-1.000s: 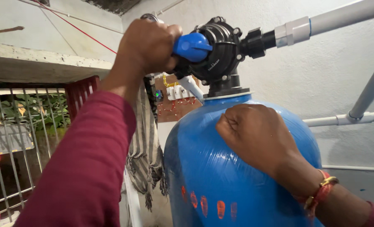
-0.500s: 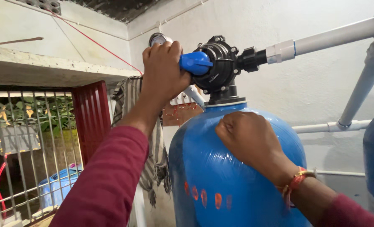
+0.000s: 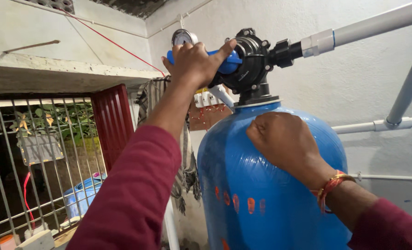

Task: The person flips circuit breakers on a wall-mounted electrical panel, then moves to a row of blue water filtration tanks. They open and close blue ball valves on each tank, checking gauges and touching the tank bodies. The person also presses buttons on a control panel and returns to the electrical panel to flip breakers again.

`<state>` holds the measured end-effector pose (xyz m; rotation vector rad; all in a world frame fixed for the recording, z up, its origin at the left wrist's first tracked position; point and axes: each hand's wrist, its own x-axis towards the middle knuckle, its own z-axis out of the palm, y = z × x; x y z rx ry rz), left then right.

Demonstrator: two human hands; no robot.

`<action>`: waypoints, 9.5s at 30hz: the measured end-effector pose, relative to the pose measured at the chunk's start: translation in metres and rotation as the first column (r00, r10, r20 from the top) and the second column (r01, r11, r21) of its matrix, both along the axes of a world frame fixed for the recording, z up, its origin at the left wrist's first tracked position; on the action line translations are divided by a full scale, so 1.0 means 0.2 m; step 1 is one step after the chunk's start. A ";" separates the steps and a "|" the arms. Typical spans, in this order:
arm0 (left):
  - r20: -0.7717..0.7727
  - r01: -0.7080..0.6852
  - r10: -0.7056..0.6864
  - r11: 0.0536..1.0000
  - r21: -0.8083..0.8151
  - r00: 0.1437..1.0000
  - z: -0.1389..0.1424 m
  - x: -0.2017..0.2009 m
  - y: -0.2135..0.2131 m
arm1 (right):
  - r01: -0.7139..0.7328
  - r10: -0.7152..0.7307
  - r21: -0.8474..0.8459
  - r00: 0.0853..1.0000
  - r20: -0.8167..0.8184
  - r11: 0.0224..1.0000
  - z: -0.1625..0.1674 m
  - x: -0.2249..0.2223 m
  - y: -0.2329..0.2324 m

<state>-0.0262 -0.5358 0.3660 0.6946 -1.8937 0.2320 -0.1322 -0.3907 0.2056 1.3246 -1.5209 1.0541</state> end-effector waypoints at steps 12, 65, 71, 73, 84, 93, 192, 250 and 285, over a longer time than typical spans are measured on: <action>0.037 0.034 -0.032 0.998 -0.043 0.999 -0.03 0.01 0.01 | -0.010 0.010 0.008 1.000 0.013 1.000 -0.02 0.00 0.01; -0.646 0.574 -0.364 0.806 0.142 0.671 0.10 -0.06 0.06 | 0.043 -0.045 0.058 0.998 0.033 0.997 -0.03 -0.01 0.02; -0.533 0.264 -0.212 0.964 0.022 0.819 0.05 -0.04 0.03 | 0.030 -0.032 0.068 0.999 0.036 0.997 -0.03 -0.02 0.02; -0.495 -0.042 -0.068 0.977 -0.208 0.866 0.01 -0.03 0.01 | 0.035 -0.038 0.064 0.998 0.044 0.997 -0.03 -0.01 0.02; 0.185 0.200 -0.079 0.487 -0.850 0.980 -0.02 0.17 -0.24 | 0.049 -0.057 0.105 0.996 0.076 0.993 0.00 0.00 0.02; -0.168 -0.015 -0.200 0.598 -0.801 0.965 -0.23 0.00 -0.31 | 0.071 -0.085 0.135 0.991 0.101 0.988 0.02 0.00 0.02; -0.366 0.565 -0.504 0.821 0.076 0.782 -0.45 -0.03 -0.08 | -0.044 0.048 0.060 0.996 -0.077 0.997 -0.01 -0.02 0.06; -0.759 0.906 -0.501 0.302 0.296 0.415 -0.44 -0.27 0.30 | 0.064 -0.057 0.164 0.997 -0.048 0.984 0.01 0.02 0.08; -0.858 0.925 -0.486 0.379 -0.036 0.166 -0.48 -0.40 0.28 | -0.424 0.466 -0.205 0.852 0.240 0.882 -0.01 -0.12 0.01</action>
